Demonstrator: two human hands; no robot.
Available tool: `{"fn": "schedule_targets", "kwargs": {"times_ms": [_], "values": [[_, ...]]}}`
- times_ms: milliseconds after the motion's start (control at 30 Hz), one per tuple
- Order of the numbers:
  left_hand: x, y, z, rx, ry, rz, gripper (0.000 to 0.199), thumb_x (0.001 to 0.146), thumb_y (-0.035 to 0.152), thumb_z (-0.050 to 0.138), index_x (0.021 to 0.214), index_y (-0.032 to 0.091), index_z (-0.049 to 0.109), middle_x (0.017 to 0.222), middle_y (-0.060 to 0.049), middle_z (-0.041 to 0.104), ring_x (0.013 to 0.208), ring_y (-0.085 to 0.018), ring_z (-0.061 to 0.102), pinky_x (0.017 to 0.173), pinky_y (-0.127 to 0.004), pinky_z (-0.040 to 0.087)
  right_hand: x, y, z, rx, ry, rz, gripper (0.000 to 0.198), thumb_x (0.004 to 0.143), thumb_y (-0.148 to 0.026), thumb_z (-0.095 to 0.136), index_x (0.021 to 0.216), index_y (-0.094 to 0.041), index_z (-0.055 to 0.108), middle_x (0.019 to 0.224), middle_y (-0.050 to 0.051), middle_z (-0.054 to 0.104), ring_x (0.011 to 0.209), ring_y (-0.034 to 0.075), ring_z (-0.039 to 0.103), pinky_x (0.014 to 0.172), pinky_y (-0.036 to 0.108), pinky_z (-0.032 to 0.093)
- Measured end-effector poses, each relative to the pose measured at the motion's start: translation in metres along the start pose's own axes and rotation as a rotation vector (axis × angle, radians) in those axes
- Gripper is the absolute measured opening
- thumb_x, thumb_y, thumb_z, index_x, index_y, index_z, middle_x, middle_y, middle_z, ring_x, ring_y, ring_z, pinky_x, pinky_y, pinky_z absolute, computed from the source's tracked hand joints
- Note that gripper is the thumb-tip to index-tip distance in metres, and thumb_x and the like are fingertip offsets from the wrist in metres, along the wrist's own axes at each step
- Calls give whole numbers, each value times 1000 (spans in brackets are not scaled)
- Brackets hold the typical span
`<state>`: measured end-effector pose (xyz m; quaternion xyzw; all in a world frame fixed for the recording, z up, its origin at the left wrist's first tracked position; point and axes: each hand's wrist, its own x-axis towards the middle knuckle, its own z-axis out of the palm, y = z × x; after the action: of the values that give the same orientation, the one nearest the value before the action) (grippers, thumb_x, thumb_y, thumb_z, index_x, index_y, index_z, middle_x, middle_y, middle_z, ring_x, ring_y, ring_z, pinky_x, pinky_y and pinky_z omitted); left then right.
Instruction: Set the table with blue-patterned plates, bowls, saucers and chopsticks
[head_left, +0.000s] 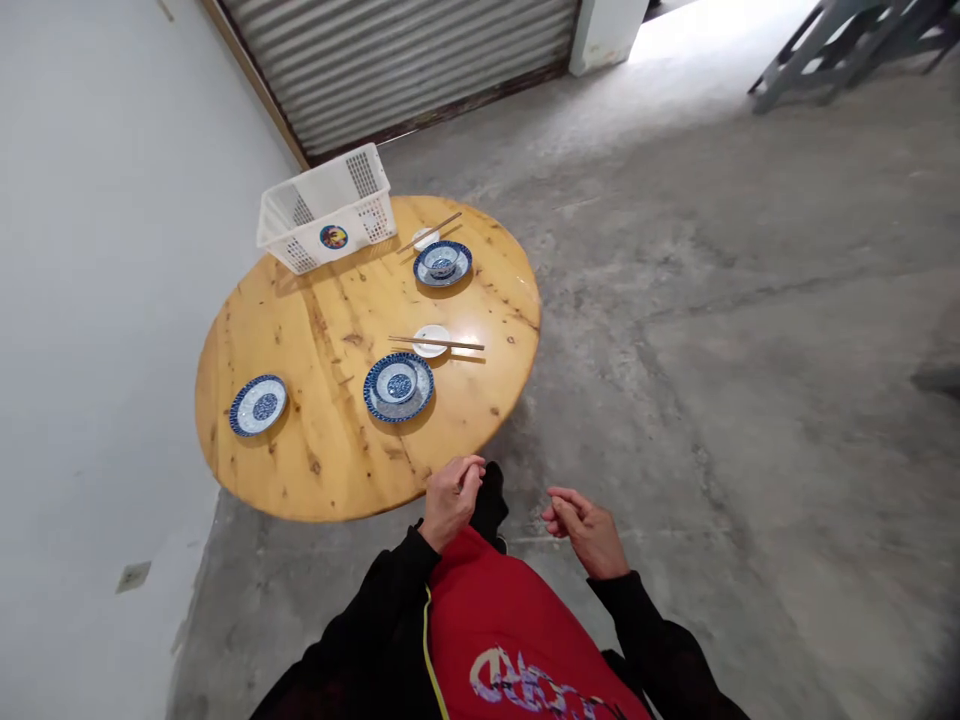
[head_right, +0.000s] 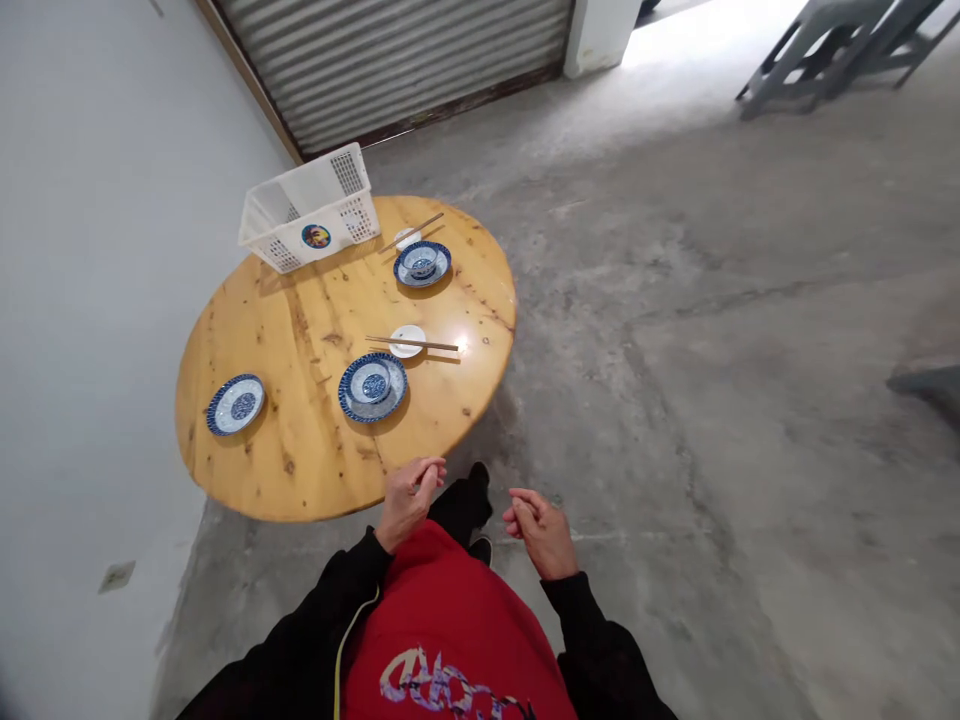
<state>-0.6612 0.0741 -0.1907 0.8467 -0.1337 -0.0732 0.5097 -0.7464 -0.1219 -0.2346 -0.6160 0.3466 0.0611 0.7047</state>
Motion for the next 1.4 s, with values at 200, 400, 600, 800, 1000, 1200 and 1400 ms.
{"fn": "schedule_targets", "kwargs": {"times_ms": [200,400,600,800,1000,1200,1400], "values": [[70,4,73,-29,1,-100,28,96,27,47,98,20,73,84,-4,75,67,-14,69,67,-23,56,88,-49,-61,-73,-30,-48,54,62,-62,71,92,-17,66,63,3,68,51,16,61,52,31,51],[181,42,142,-87,37,-98,28,94,23,47,102,19,73,89,-5,77,72,-14,70,69,-24,56,166,-97,-147,-153,49,61,57,55,-58,74,91,-15,67,64,6,71,52,18,65,53,31,54],[264,88,166,-98,50,-76,29,96,25,46,103,19,74,91,-6,77,73,-15,70,71,-26,56,231,-148,-179,-140,87,91,55,51,-56,78,88,-16,68,63,6,72,52,20,65,52,33,56],[335,99,199,-102,136,-165,30,97,26,45,104,21,74,93,-6,77,74,-16,70,72,-27,56,327,-205,-171,-206,-123,97,54,52,-57,78,86,-16,69,61,6,71,49,18,62,48,30,53],[446,120,236,-128,357,-267,28,95,26,47,100,19,73,91,-5,77,73,-15,70,73,-27,55,472,-293,-211,-318,-300,72,56,56,-57,78,93,-16,68,67,5,73,55,18,66,56,31,58],[546,156,249,-247,652,-425,24,90,27,48,97,18,69,86,-4,75,71,-15,70,69,-25,55,603,-407,-218,-419,-370,-25,66,54,-61,78,98,-13,67,70,6,73,58,19,69,59,31,59],[588,156,251,-202,808,-557,28,90,31,48,96,17,72,83,-4,76,68,-15,70,69,-27,55,668,-472,-145,-477,-629,-137,64,59,-67,77,98,-16,67,71,6,73,59,19,68,60,33,59]]}}
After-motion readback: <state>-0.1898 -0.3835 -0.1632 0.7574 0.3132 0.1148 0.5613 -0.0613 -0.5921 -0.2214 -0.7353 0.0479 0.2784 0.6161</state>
